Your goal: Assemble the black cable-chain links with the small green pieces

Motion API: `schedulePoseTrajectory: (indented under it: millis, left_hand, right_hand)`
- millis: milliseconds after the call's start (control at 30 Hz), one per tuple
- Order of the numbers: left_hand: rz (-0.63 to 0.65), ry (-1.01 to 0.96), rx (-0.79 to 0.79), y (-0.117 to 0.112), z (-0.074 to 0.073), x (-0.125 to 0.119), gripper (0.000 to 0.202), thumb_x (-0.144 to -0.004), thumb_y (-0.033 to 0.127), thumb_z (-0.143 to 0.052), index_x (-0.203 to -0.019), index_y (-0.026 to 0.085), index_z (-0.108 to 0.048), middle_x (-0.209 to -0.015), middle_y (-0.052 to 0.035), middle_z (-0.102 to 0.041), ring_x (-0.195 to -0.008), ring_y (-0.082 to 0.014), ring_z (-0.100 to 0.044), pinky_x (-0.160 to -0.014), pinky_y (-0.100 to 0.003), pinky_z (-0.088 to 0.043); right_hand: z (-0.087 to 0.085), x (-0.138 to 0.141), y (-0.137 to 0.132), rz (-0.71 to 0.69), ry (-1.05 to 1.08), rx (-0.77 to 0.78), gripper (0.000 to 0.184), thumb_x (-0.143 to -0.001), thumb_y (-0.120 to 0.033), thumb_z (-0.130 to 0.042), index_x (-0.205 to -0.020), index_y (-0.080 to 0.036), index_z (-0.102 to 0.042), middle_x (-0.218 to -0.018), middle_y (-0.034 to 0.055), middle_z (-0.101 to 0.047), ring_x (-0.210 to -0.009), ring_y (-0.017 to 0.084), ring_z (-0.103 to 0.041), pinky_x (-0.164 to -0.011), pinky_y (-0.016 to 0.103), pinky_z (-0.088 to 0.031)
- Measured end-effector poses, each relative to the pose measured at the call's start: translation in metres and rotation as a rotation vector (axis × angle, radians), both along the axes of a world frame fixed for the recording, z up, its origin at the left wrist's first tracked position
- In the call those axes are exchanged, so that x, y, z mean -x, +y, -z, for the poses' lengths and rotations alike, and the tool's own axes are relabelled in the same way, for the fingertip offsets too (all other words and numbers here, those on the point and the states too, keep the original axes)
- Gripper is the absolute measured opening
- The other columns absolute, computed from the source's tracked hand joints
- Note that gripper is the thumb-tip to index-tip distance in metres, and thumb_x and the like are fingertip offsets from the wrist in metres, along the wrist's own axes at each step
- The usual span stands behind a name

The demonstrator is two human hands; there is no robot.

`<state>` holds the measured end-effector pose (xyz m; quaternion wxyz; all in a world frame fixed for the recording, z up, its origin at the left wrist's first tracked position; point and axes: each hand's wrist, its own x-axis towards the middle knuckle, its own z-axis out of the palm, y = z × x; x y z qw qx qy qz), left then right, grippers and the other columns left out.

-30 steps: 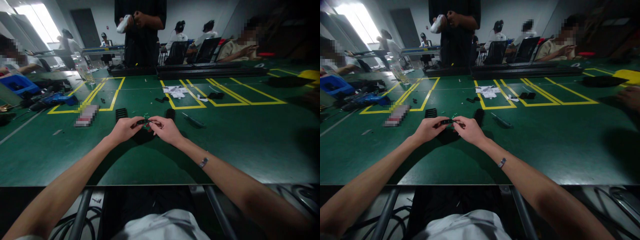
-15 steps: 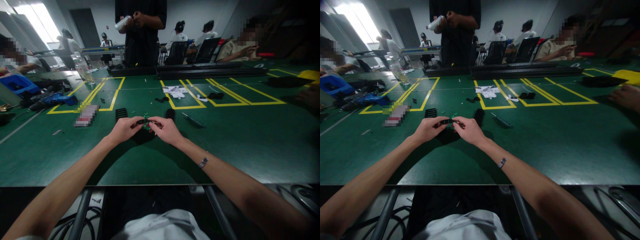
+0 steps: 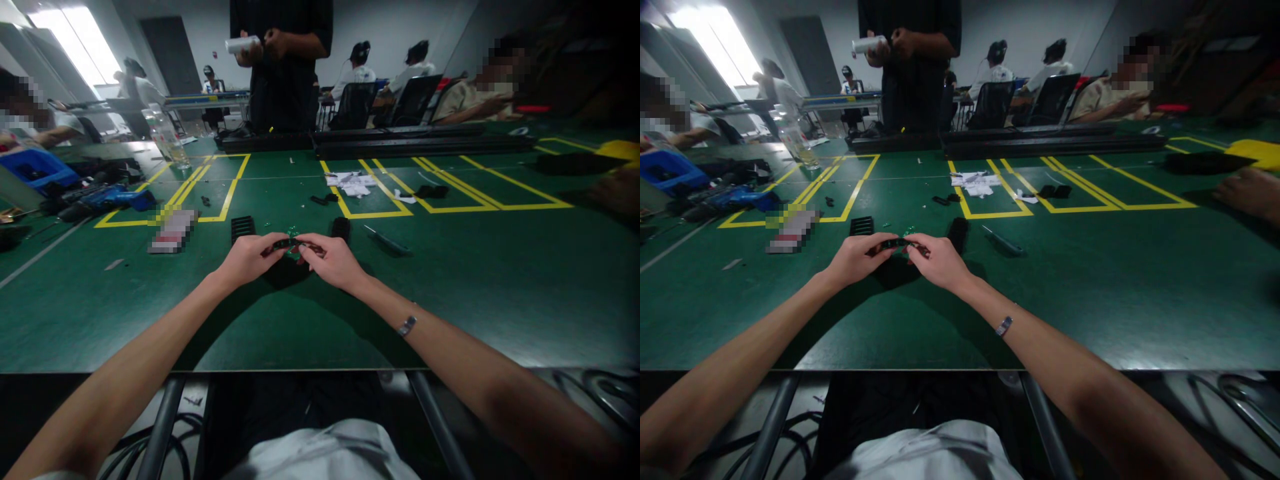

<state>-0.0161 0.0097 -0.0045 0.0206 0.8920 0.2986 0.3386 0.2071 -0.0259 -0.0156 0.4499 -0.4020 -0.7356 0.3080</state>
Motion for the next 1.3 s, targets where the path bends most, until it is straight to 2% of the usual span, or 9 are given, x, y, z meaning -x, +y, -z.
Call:
schedulePoseTrajectory:
  millis: [767,1300]
  left_hand:
    - [-0.020,0.011,0.012,0.0017,-0.0008,0.0007,0.029,-0.094,0.031,-0.060,-0.119,0.018,-0.065,-0.065,0.0016,-0.059,-0.057,-0.0093,-0.053,-0.057,-0.020,-0.038]
    - [-0.021,0.018,0.025,0.0003,-0.0012,0.0008,0.030,-0.093,0.029,-0.061,-0.121,0.018,-0.065,-0.065,0.0021,-0.058,-0.057,-0.0088,-0.053,-0.057,-0.020,-0.037]
  right_hand:
    - [0.0022,-0.0005,0.0007,-0.068,0.032,0.002,0.035,-0.098,-0.029,-0.055,-0.130,-0.019,-0.063,-0.099,0.0067,-0.073,-0.078,0.018,-0.071,-0.066,0.028,-0.058]
    - [-0.0026,-0.0010,-0.0004,-0.061,-0.027,-0.033,0.035,-0.099,-0.024,-0.052,-0.131,-0.016,-0.063,-0.096,0.0078,-0.073,-0.074,0.016,-0.069,-0.068,0.028,-0.055]
